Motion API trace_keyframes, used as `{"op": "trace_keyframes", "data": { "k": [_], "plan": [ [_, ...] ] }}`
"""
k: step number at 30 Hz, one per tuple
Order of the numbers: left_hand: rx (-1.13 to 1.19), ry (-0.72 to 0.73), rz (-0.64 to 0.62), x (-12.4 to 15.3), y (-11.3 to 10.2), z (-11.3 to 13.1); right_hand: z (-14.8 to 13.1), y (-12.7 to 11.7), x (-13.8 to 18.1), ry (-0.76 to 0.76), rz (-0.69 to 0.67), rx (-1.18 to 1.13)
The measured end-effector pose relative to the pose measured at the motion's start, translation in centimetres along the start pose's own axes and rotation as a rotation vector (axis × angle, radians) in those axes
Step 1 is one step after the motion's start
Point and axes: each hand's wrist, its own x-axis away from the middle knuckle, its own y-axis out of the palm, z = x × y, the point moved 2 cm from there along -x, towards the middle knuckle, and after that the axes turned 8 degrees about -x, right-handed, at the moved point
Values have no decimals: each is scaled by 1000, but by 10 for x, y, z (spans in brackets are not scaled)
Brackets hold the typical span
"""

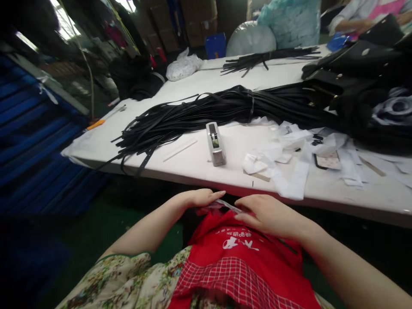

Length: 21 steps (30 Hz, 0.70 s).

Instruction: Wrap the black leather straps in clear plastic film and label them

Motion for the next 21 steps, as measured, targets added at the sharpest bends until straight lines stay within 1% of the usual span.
{"op": "trace_keyframes", "data": {
  "k": [2, 4, 6, 7, 9, 11, 13, 15, 17, 19, 21],
  "plan": [
    [100, 7, -138, 3, -1, -5, 5, -1, 0, -13, -106, -43],
    [219, 55, -298, 7, -3, -9, 15, -1, -3, -9, -169, -58],
    [330, 146, -443, 11, -5, -10, 27, 2, -11, 18, -153, -67],
    [380, 196, -490, 12, -7, -10, 33, 5, -16, 27, -123, -96],
    [495, 291, -530, 11, -12, -8, 40, 15, -26, 19, -36, -239],
    [649, 365, -504, 6, -15, -2, 40, 30, -36, -3, 71, -476],
    [822, 430, -443, -1, -16, 8, 35, 48, -45, 4, 183, -733],
    [1000, 486, -357, -9, -13, 19, 30, 63, -53, 56, 295, -957],
    [1194, 542, -259, -16, -6, 27, 28, 69, -59, 120, 378, -1125],
    [1381, 595, -167, -22, 3, 32, 28, 66, -63, 170, 374, -1210],
    [1479, 597, -121, -28, 12, 30, 31, 59, -64, 191, 309, -1231]
  ]
}}
